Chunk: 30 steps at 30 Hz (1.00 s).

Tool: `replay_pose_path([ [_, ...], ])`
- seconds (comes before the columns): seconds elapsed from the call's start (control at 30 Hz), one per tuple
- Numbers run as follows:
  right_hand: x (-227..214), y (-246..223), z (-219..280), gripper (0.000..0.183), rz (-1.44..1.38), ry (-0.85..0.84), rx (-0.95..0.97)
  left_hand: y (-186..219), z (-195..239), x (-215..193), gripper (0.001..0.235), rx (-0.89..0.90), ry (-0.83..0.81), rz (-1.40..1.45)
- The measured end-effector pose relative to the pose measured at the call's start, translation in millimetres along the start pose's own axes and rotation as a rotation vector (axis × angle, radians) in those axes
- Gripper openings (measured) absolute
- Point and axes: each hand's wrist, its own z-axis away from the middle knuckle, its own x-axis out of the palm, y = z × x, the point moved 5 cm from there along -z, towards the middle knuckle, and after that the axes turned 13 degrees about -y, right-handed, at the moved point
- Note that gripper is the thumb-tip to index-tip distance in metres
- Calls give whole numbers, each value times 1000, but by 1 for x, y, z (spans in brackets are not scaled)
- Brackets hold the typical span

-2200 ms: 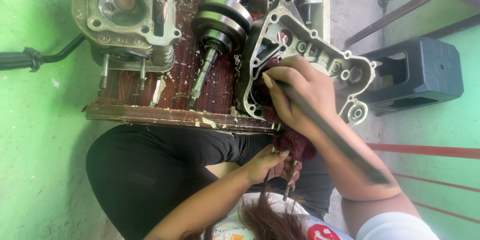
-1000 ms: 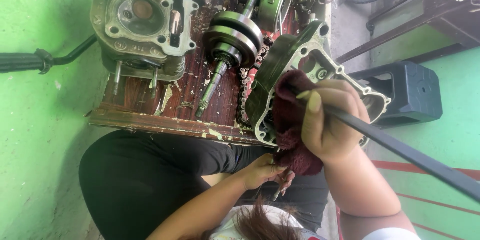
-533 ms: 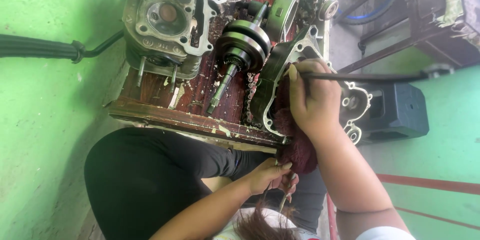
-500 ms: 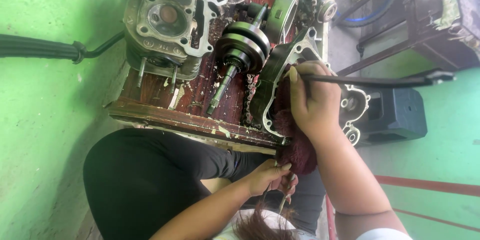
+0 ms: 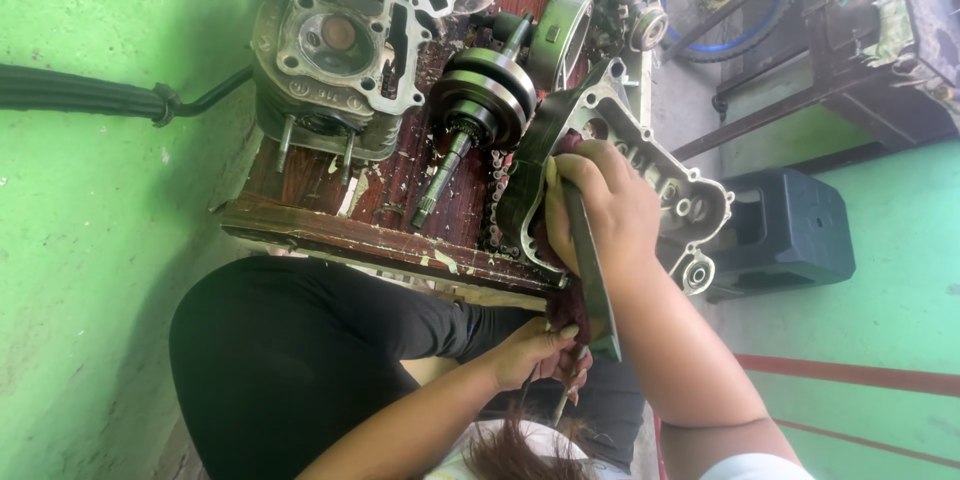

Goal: Cleaning the interior of a motorcycle engine crankcase using a cloth and a tool

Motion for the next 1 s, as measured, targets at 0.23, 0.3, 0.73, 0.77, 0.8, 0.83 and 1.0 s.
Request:
replay_pose_path([
  [0.23, 10, 52, -1, 12, -533, 76, 331, 0, 1, -2, 34, 15, -24, -9],
  [0.3, 9, 52, -7, 14, -504, -24, 298, 2, 0, 1, 38, 5, -17, -41],
  [0.73, 18, 55, -11, 12, -462, 37, 323, 4, -1, 2, 40, -20, 2, 5],
  [0.77, 22, 65, -4, 11, -689, 87, 349, 6, -2, 4, 39, -12, -21, -23],
  [0.8, 28, 75, 3, 10, -915, 138, 374, 9, -2, 5, 40, -4, -44, -52],
  [0.83, 25, 73, 6, 10, -918, 137, 374, 11, -1, 5, 40, -3, -41, -52],
  [1.0, 1, 79, 35, 14, -1002, 685, 249, 11, -1, 1, 42, -19, -78, -57],
])
